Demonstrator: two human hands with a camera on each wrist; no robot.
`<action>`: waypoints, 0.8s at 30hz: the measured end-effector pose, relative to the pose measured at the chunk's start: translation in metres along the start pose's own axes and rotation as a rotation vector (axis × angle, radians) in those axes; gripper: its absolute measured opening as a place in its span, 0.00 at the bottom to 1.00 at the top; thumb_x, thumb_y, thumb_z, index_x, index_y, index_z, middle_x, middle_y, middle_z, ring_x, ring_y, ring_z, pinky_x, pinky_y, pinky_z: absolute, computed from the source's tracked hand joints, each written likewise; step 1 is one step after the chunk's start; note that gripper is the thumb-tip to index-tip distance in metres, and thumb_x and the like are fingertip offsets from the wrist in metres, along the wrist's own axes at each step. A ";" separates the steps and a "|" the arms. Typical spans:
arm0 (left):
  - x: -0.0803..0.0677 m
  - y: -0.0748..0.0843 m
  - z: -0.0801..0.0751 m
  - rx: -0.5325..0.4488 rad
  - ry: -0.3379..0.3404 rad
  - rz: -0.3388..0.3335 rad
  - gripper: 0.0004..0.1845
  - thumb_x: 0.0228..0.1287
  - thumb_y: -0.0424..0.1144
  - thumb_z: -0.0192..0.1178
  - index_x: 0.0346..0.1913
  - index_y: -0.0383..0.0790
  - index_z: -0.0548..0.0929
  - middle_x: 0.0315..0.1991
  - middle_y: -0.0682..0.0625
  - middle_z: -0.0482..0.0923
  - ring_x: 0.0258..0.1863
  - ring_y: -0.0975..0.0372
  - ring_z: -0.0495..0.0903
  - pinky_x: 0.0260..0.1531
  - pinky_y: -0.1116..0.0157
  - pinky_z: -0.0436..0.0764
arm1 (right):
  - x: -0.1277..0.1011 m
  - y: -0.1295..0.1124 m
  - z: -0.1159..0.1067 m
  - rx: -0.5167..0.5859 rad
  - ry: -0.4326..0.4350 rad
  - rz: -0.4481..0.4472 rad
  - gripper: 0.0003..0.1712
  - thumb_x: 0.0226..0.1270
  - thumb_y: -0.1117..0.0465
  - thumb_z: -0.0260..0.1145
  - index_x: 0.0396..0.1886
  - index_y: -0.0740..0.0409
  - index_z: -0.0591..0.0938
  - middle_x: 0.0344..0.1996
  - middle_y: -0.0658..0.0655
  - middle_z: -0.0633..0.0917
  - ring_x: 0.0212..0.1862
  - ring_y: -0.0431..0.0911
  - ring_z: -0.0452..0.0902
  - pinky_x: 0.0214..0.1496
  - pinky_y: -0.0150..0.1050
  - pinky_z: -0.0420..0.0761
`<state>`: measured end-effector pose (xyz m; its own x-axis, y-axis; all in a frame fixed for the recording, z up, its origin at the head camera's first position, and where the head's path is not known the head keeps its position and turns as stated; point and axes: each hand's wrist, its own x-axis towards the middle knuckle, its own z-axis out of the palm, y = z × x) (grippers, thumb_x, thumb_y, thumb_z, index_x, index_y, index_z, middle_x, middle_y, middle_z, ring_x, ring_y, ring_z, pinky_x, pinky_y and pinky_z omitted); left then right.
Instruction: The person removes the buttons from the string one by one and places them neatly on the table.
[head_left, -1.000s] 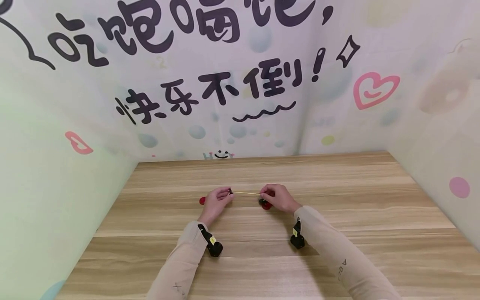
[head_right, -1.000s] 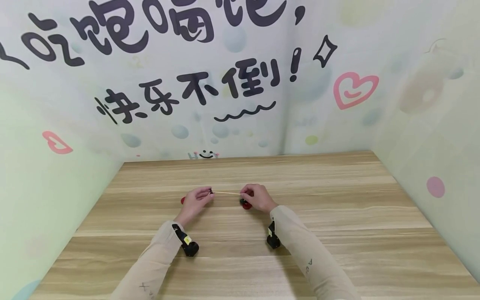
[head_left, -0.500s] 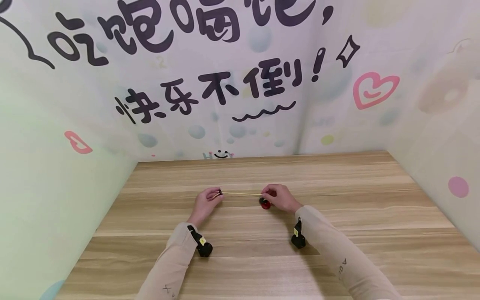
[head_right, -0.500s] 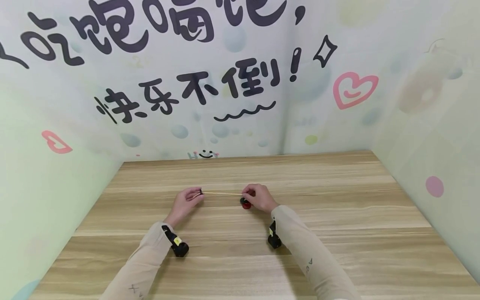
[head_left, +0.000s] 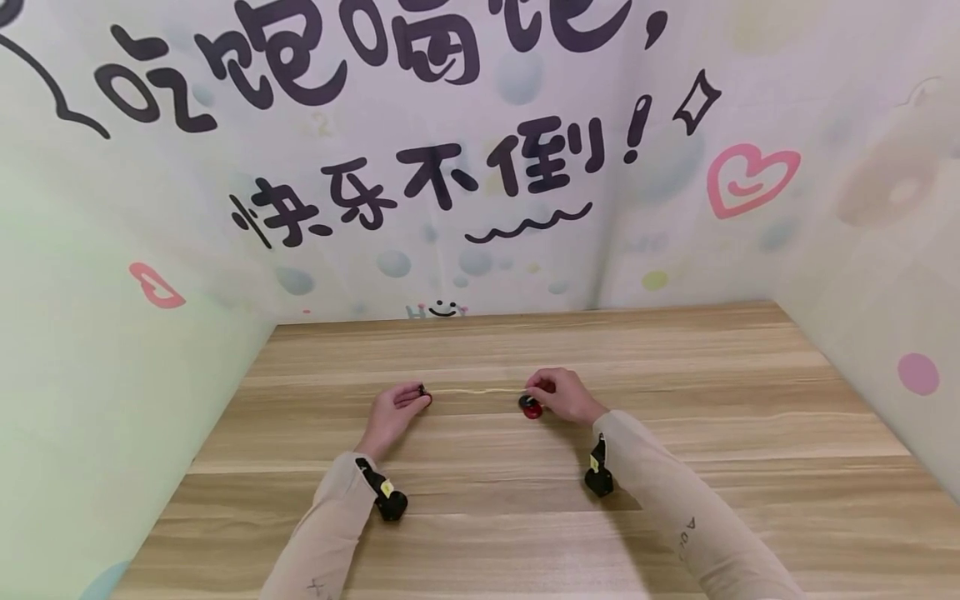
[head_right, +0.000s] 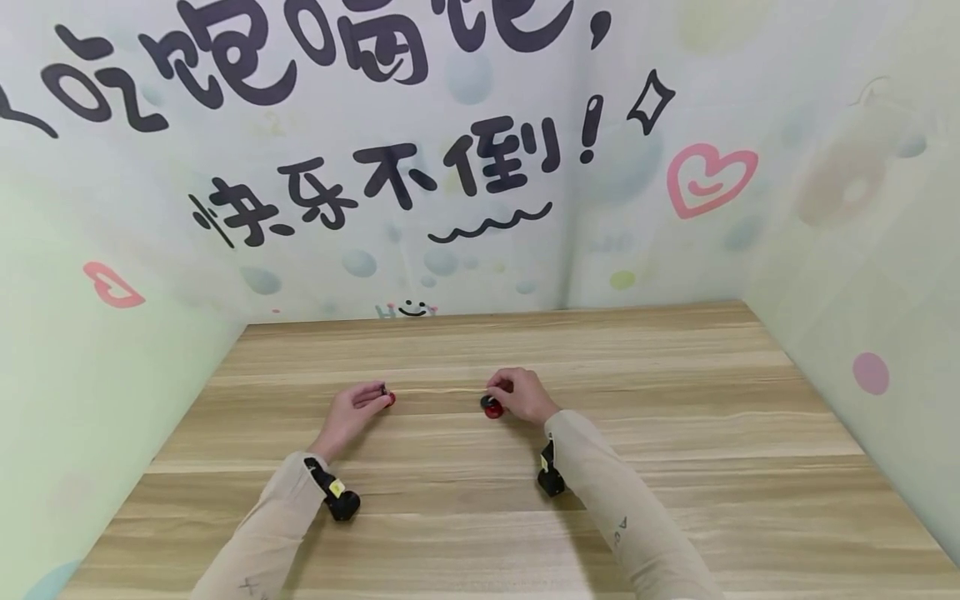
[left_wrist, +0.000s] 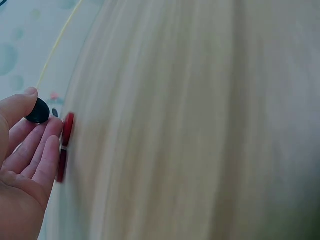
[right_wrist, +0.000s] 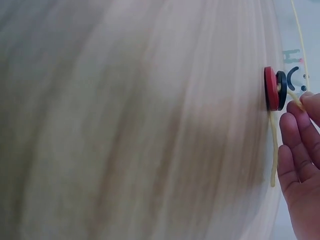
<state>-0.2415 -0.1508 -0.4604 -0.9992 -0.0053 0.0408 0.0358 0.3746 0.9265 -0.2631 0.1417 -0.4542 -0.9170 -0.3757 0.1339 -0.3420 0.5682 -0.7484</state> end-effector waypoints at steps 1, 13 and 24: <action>0.000 -0.001 -0.002 0.001 -0.001 -0.008 0.20 0.55 0.33 0.60 0.50 0.27 0.74 0.45 0.35 0.75 0.46 0.51 0.75 0.45 0.62 0.74 | 0.000 0.000 0.000 0.001 0.000 0.000 0.03 0.59 0.66 0.61 0.30 0.60 0.81 0.27 0.52 0.80 0.29 0.40 0.72 0.31 0.31 0.73; 0.000 -0.013 -0.037 0.067 0.052 0.017 0.21 0.55 0.31 0.60 0.52 0.27 0.73 0.45 0.35 0.75 0.46 0.50 0.74 0.46 0.63 0.74 | 0.002 0.000 0.003 0.005 -0.002 -0.011 0.03 0.59 0.64 0.61 0.30 0.60 0.80 0.26 0.51 0.80 0.28 0.41 0.70 0.30 0.32 0.72; 0.001 -0.023 -0.046 0.214 0.081 0.006 0.19 0.52 0.32 0.62 0.49 0.28 0.76 0.42 0.36 0.77 0.40 0.51 0.76 0.42 0.59 0.74 | 0.003 -0.001 0.004 0.002 -0.007 -0.007 0.03 0.59 0.65 0.61 0.30 0.60 0.80 0.27 0.51 0.80 0.29 0.41 0.70 0.31 0.33 0.72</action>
<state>-0.2422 -0.2018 -0.4647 -0.9938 -0.0733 0.0839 0.0282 0.5628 0.8261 -0.2653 0.1373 -0.4557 -0.9133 -0.3844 0.1345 -0.3477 0.5642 -0.7488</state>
